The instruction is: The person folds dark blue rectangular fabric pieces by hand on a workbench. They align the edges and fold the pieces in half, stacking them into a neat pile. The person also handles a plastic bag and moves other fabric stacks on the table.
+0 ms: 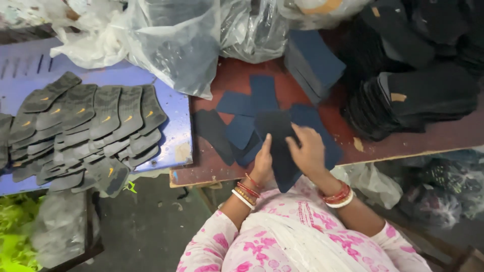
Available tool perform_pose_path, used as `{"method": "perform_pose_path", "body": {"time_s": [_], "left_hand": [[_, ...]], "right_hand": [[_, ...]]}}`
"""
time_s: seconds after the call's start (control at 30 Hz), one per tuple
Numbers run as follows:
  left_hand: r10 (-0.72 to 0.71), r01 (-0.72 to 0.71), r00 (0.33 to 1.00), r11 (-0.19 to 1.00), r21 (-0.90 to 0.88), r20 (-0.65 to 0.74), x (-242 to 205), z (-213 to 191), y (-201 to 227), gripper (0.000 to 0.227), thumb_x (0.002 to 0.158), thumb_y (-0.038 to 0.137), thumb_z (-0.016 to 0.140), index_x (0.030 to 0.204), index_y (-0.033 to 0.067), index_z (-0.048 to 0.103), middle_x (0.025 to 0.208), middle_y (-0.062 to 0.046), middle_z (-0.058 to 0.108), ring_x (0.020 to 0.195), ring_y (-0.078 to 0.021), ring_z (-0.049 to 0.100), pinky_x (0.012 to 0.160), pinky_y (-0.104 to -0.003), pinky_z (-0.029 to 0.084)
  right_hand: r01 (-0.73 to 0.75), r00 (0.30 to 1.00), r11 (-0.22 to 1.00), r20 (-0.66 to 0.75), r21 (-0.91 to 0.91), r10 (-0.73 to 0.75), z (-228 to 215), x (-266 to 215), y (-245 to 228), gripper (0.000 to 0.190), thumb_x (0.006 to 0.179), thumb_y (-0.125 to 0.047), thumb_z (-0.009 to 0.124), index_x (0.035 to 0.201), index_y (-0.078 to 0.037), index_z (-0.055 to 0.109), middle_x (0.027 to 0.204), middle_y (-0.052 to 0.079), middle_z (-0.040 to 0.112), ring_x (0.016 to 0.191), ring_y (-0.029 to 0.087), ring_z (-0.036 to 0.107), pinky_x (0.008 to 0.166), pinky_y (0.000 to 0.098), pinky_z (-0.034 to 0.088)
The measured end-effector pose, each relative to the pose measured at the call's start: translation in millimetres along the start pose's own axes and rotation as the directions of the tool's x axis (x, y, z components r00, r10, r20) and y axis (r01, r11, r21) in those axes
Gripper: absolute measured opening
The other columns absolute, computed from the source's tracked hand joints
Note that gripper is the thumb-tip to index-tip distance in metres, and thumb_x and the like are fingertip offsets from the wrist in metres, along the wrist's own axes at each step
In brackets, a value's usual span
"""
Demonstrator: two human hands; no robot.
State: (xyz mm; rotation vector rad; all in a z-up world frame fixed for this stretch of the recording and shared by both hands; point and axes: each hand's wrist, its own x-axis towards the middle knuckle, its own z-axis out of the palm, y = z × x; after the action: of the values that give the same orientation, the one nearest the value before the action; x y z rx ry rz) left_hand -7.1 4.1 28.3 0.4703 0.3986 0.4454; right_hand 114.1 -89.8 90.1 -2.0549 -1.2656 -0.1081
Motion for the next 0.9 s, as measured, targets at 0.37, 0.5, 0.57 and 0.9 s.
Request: {"method": "perform_pose_path", "body": {"time_s": [0.37,0.5,0.57,0.9], "left_hand": [[-0.054,0.065,0.996,0.986,-0.156,0.078,-29,-6,48,0.080,0.104,0.063,0.026,0.148,-0.0017,0.046,0.144,-0.017,0.058,0.128,-0.0328,0.061,0.104,-0.050,0.053],[-0.074,0.084,0.994,0.987,-0.137,0.077,-15,-3,22,0.076,0.107,0.060,0.030,0.146,-0.0029,0.049,0.145,-0.018,0.057,0.127,-0.0357,0.058,0.105,-0.049,0.053],[-0.065,0.074,0.995,0.990,-0.124,0.069,1,-9,-3,0.075,0.109,0.058,0.031,0.145,-0.0044,0.051,0.142,-0.020,0.059,0.126,-0.0347,0.060,0.106,-0.046,0.053],[-0.053,0.007,0.975,0.978,-0.210,-0.217,1,21,13,0.071,0.106,0.061,0.035,0.140,0.0022,0.055,0.126,-0.016,0.065,0.112,-0.0314,0.064,0.101,-0.047,0.052]], "right_hand": [[0.230,0.948,0.964,0.191,0.134,-0.253,-58,-2,105,0.027,0.080,0.007,0.059,0.096,-0.011,0.070,0.116,0.005,0.077,0.128,0.028,0.066,0.116,0.0441,0.046],[0.210,0.952,0.977,0.221,0.033,-0.212,-29,-5,64,0.032,0.089,-0.014,0.064,0.119,-0.007,0.071,0.139,0.015,0.063,0.136,0.035,0.054,0.118,0.0484,0.034],[0.205,0.964,0.979,0.174,-0.004,-0.202,-11,-12,22,0.042,0.091,-0.021,0.066,0.127,-0.001,0.065,0.144,0.020,0.057,0.137,0.039,0.050,0.116,0.0501,0.033],[-0.314,0.947,0.943,-0.041,0.111,0.320,0,-30,81,0.045,0.105,-0.028,0.059,0.148,-0.012,0.059,0.150,0.013,0.061,0.134,0.036,0.064,0.113,0.0460,0.052]]}}
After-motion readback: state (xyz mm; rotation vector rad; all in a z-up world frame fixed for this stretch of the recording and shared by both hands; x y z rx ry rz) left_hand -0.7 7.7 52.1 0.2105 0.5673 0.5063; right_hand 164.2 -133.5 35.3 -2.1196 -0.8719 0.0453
